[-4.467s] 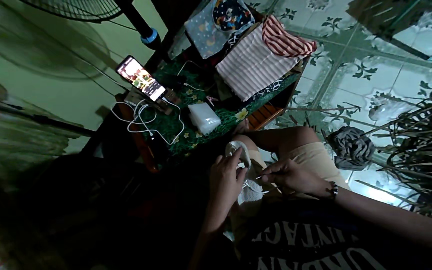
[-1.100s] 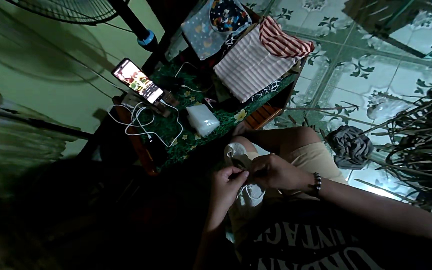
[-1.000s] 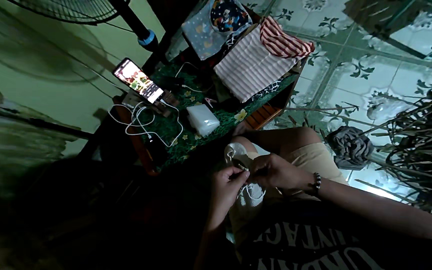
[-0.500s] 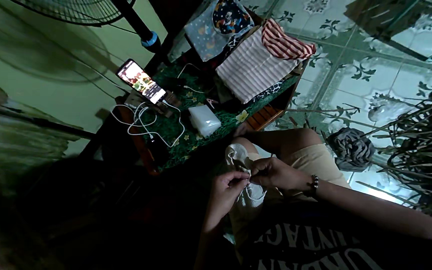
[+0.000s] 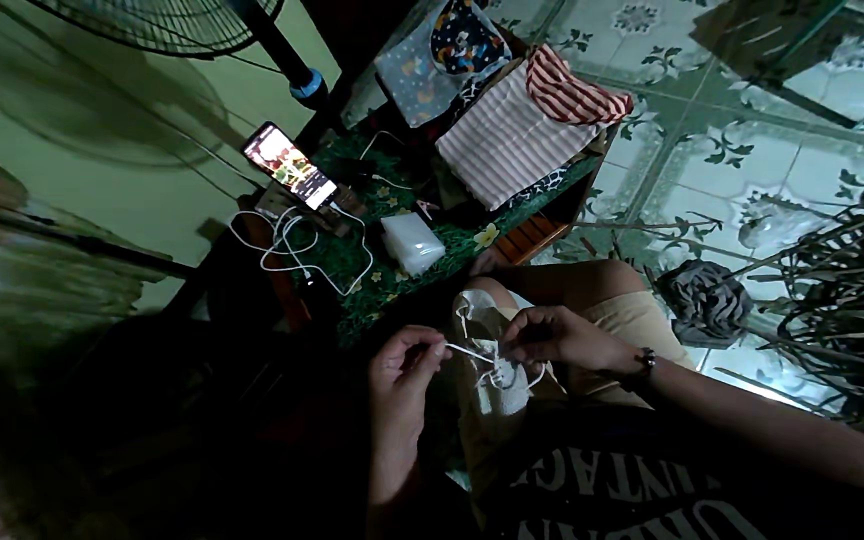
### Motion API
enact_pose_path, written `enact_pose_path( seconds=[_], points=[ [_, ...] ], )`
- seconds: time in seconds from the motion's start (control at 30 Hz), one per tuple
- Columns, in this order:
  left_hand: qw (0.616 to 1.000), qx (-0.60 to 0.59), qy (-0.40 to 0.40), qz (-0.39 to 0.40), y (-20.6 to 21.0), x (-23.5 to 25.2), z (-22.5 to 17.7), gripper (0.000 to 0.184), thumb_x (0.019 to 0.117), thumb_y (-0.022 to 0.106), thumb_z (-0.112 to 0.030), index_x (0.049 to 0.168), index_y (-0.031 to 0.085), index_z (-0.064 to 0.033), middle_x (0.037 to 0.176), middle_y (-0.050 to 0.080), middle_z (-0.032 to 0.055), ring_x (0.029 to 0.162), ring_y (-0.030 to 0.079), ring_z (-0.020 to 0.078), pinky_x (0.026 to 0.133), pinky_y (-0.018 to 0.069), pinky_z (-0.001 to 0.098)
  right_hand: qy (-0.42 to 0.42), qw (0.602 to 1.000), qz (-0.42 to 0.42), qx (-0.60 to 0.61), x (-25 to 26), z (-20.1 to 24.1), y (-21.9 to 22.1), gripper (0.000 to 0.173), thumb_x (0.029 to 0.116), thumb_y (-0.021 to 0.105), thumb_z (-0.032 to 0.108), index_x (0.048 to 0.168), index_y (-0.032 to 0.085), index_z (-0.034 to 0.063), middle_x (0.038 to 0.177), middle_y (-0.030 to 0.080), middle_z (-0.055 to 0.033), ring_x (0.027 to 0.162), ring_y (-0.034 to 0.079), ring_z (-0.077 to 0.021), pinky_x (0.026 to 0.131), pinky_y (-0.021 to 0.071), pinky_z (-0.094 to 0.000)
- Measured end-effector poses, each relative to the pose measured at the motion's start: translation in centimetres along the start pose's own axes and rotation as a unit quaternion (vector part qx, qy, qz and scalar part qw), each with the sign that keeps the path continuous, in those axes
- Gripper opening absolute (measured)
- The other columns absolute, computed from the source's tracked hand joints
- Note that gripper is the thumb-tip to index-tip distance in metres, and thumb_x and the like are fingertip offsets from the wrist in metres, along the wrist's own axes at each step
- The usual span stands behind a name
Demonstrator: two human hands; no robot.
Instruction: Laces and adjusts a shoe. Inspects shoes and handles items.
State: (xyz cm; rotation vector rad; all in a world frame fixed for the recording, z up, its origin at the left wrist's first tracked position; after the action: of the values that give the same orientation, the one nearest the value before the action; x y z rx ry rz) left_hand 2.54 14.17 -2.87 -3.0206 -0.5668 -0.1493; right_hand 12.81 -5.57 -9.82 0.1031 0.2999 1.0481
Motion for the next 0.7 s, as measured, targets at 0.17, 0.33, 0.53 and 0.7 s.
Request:
enact_pose_path(
  seconds=[0.17, 0.33, 0.53, 0.7],
  points=[
    [0.998, -0.022, 0.060, -0.022, -1.1, 0.7, -3.4, 0.012, 0.0965, 0.066, -0.010, 0.107, 0.072, -0.0124, 0.096, 0.072, 0.0058, 0.080, 0.070, 0.0172, 0.074, 0.0614, 0.0324, -0.003, 0.996, 0.004, 0.093, 0.2, 0.8, 0.2, 0.021, 0.0943, 0.067, 0.002, 0.115, 0.066, 0.0013, 0.096, 0.073, -0.0067, 0.082, 0.071, -0.0137, 0.074, 0.0610, -0.0278],
    [0.993, -0.046, 0.106, -0.022, -0.8, 0.7, -6.1, 0.011, 0.0971, 0.067, -0.011, 0.106, 0.072, -0.0141, 0.101, 0.071, 0.0054, 0.078, 0.071, 0.0179, 0.071, 0.0635, 0.0330, -0.033, 0.991, 0.058, 0.115, 0.6, 1.4, 1.4, 0.023, 0.0955, 0.064, 0.000, 0.118, 0.067, 0.0019, 0.109, 0.074, -0.0097, 0.092, 0.072, -0.0170, 0.079, 0.0609, -0.0304],
    [0.986, -0.063, 0.152, 0.025, 1.0, 0.3, -9.0, 0.009, 0.0985, 0.066, -0.014, 0.106, 0.072, -0.0146, 0.104, 0.069, 0.0046, 0.082, 0.072, 0.0188, 0.073, 0.0649, 0.0344, -0.066, 0.997, 0.017, -0.021, 1.2, 0.9, 1.3, 0.025, 0.0964, 0.064, 0.002, 0.122, 0.065, 0.0032, 0.109, 0.069, -0.0047, 0.085, 0.067, -0.0084, 0.077, 0.0586, -0.0257],
    [0.975, -0.072, 0.207, 0.026, 1.1, 0.1, -11.4, 0.008, 0.0988, 0.066, -0.013, 0.105, 0.071, -0.0151, 0.106, 0.067, 0.0032, 0.084, 0.072, 0.0184, 0.074, 0.0658, 0.0354, -0.088, 0.982, 0.018, -0.166, 1.5, 0.7, 1.4, 0.046, 0.0937, 0.065, 0.005, 0.139, 0.062, 0.0110, 0.138, 0.057, -0.0109, 0.090, 0.063, -0.0097, 0.076, 0.0564, -0.0258]
  ],
)
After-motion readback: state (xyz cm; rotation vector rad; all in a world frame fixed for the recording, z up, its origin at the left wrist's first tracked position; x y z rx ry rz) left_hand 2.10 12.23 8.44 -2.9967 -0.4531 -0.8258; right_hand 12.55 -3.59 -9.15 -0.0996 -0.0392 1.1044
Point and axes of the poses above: each hand's wrist, its own x-axis towards the middle knuckle, its own y-axis out of the palm, z = x × y, the point moved 7 cm from there along x, towards the middle knuckle
